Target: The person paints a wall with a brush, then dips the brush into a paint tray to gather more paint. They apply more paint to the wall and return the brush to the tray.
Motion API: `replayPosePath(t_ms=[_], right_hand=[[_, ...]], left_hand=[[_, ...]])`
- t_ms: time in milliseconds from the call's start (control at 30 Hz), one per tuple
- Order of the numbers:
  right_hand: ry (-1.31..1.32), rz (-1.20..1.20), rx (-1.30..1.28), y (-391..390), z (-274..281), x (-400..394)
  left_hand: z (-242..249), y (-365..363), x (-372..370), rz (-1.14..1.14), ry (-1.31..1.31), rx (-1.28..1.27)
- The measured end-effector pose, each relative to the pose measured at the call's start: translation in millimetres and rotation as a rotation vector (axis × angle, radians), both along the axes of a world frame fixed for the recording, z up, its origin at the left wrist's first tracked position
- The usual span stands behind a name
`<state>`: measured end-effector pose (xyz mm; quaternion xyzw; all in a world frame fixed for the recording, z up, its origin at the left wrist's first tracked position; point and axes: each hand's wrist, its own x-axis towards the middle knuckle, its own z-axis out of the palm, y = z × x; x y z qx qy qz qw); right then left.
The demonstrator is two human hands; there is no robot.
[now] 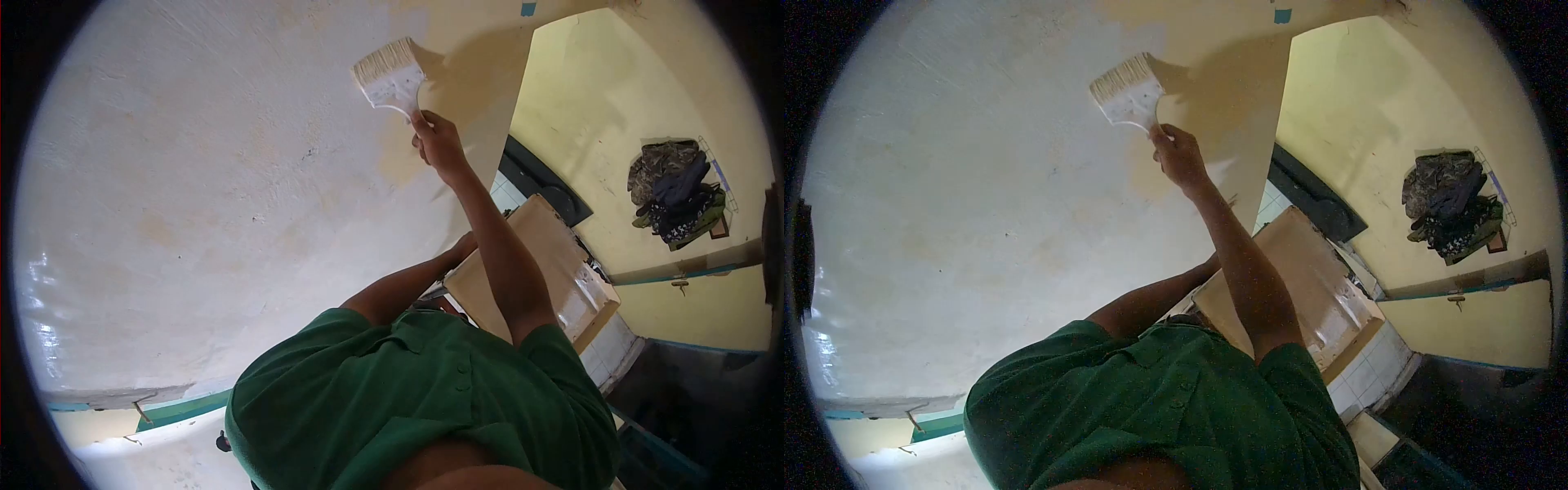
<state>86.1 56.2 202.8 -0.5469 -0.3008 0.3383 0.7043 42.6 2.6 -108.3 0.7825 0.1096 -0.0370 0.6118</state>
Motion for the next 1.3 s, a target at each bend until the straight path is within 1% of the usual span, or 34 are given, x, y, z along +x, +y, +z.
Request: replayPosePath(t_ms=[33, 67, 167, 267, 333, 367, 467, 533, 567, 600, 667, 700, 733, 767, 800, 833, 867, 900, 967, 1067, 1133, 1167, 1200, 1233, 1267, 1300], right_hand=[[0.009, -0.012, -0.030, 1.8, -4.9, -2.1], [0.008, -0.001, 0.019, 4.8, -17.6, -3.9], [-0.002, 0.005, -0.043, -11.0, -30.5, -6.7], [-0.073, -0.043, -0.106, -30.4, -44.6, 0.8], [-0.157, -0.102, -0.072, -45.5, -44.2, 4.4], [-0.204, -0.132, -0.050, -49.5, -41.1, 7.3], [-0.170, -0.220, 0.165, -54.1, -11.3, 17.2], [-0.282, -0.335, 0.252, -52.3, 31.4, 19.4], [-0.335, -0.393, 0.295, -51.3, 51.8, 19.7], [-0.541, -0.516, 0.321, -47.6, 68.9, 24.6], [-0.950, -0.761, 0.362, -35.1, 96.2, 38.7], [-1.057, -0.817, 0.298, -28.1, 103.8, 41.6], [-1.162, -0.872, 0.231, -20.5, 110.1, 42.2], [-1.266, -0.929, 0.162, -13.8, 114.9, 40.8], [-1.391, -0.937, 0.041, -9.2, 113.4, 36.2], [-1.389, -0.923, 0.053, -3.9, 105.5, 33.8], [-1.387, -0.909, 0.063, 1.9, 92.6, 32.3], [-1.387, -0.895, 0.071, 5.2, 81.0, 31.4], [-1.404, -0.806, -0.083, -1.4, 68.7, 24.2], [-1.406, -0.659, -0.339, -21.7, 46.6, 8.0], [-1.369, -0.615, -0.380, -35.8, 28.3, 5.6], [-1.348, -0.596, -0.397, -40.7, 20.9, 7.2], [-1.291, -0.579, -0.249, -46.7, 12.7, 15.6], [-1.231, -0.560, -0.096, -54.1, 4.9, 28.6], [-1.174, -0.536, 0.061, -57.7, 3.5, 38.2], [-0.925, -0.440, 0.086, -59.2, 14.2, 43.2]], left_hand=[[-0.6, 0.2, 2.7, 0.002, -0.007, 0.002], [-1.7, 0.2, 5.0, 0.000, -0.007, 0.001], [0.4, -0.1, 1.8, -0.001, -0.011, 0.004], [-0.2, 2.0, 0.6, -0.005, -0.013, 0.016], [-8.8, 4.6, 1.3, -0.009, -0.018, 0.035], [-13.9, 5.9, 3.5, -0.011, -0.022, 0.051], [-41.2, 10.1, 10.1, -0.016, -0.033, 0.119], [-68.9, 11.6, 11.7, -0.002, 0.024, 0.124], [-66.5, 13.4, 13.6, 0.007, 0.097, 0.122], [-31.6, 7.3, -2.3, 0.128, 0.048, -0.113], [35.0, 1.6, -13.8, 0.061, 0.050, 0.068], [46.4, 2.1, -15.5, 0.028, 0.053, 0.159], [38.7, -1.8, -14.8, 0.095, 0.052, 0.078], [40.8, -0.3, -15.0, 0.089, 0.073, 0.090], [52.4, -1.4, -16.5, 0.082, 0.096, 0.099], [56.1, -1.5, -17.2, 0.073, 0.119, 0.109], [43.7, -2.3, -14.2, 0.101, 0.113, 0.057], [30.5, -0.3, -14.3, 0.093, 0.068, 0.073], [7.8, 2.2, -7.9, 0.074, -0.024, 0.101], [-27.5, -2.2, 1.6, 0.142, -0.084, 0.096], [-78.8, 7.9, 14.2, 0.036, -0.126, 0.200], [-91.9, 12.7, 19.2, -0.017, -0.149, 0.256], [-49.9, 10.4, 4.2, -0.071, -0.229, 0.310], [3.2, 7.0, -12.6, -0.120, -0.312, 0.364], [6.6, 7.0, -13.7, -0.145, -0.221, 0.458], [11.7, 9.5, -9.4, -0.168, -0.136, 0.556]])
